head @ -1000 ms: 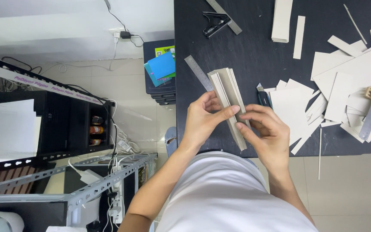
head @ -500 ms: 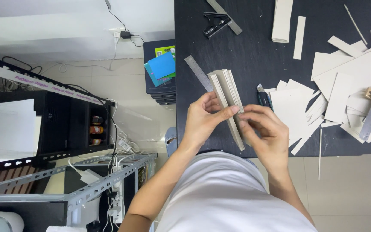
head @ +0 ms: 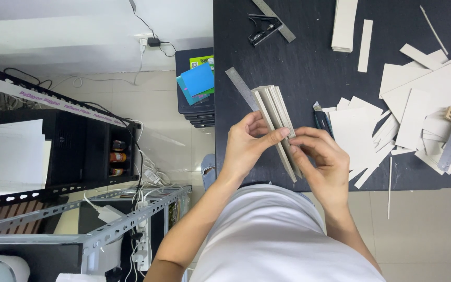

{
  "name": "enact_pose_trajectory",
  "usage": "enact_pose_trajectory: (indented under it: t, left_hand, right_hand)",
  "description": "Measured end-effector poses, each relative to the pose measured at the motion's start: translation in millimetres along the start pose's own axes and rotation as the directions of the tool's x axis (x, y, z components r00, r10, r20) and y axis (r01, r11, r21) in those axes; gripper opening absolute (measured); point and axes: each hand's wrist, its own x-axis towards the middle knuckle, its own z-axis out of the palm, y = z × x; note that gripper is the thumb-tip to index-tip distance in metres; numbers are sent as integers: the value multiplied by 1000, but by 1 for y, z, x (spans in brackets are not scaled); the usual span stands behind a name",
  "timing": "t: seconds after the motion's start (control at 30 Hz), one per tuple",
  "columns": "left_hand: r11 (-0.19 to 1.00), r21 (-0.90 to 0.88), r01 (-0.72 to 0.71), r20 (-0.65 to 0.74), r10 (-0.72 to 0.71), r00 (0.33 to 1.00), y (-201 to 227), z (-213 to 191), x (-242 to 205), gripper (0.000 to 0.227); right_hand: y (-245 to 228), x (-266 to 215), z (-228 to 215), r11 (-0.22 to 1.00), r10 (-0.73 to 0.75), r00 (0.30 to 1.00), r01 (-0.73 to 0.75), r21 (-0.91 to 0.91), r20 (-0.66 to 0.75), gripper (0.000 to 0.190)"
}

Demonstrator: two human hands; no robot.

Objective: Cutting cardboard sheets into strips using a utility knife and a metal ruler.

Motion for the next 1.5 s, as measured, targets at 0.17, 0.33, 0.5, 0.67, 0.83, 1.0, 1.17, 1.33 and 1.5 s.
enact_pose_trajectory:
  t: [0.17, 0.33, 0.5, 0.67, 0.83, 1.0, 1.17, 1.33, 1.5]
  left_hand:
    - [1000, 10, 1, 1, -1, 1000, 1, -1, 0, 77]
    - [1000, 13, -1, 10, 1, 1000, 5, 0, -1, 80]
    - [1000, -13, 15, 12, -15, 1000, -13, -3, 5, 77]
    - [998, 6, 62, 9, -62, 998, -21, -4, 9, 77]
    - [970, 9, 242, -99, -240, 966, -47, -4, 13, 68]
    - [944, -7, 331, -147, -329, 933, -84, -10, 25, 60]
    - [893, -113, 437, -169, -450, 877, -81, -13, 38, 62]
    - [846, -223, 484, -220, -528, 820, -79, -24, 60, 48]
    - [849, -271, 453, -255, -517, 817, -69, -35, 79, 46]
  right_hand:
    - [2, 1, 4, 1000, -12, 1000, 12, -26, 10, 20]
    - [4, 2, 4, 1000, 13, 1000, -13, 3, 18, 18]
    - [9, 5, 3, 999, 50, 999, -51, 10, 16, 19]
    - [15, 10, 7, 995, 98, 995, -98, 16, -7, 21]
    - [37, 20, 15, 944, 4, 1000, -12, -329, -26, 35]
    - [79, 32, 22, 938, 114, 993, -107, -331, 4, 40]
    - [149, 72, 21, 917, 397, 917, -394, -57, 43, 38]
    - [280, 176, 7, 951, 100, 973, -155, -268, -208, 43]
    - [354, 318, -5, 919, 26, 908, -186, -348, -419, 45]
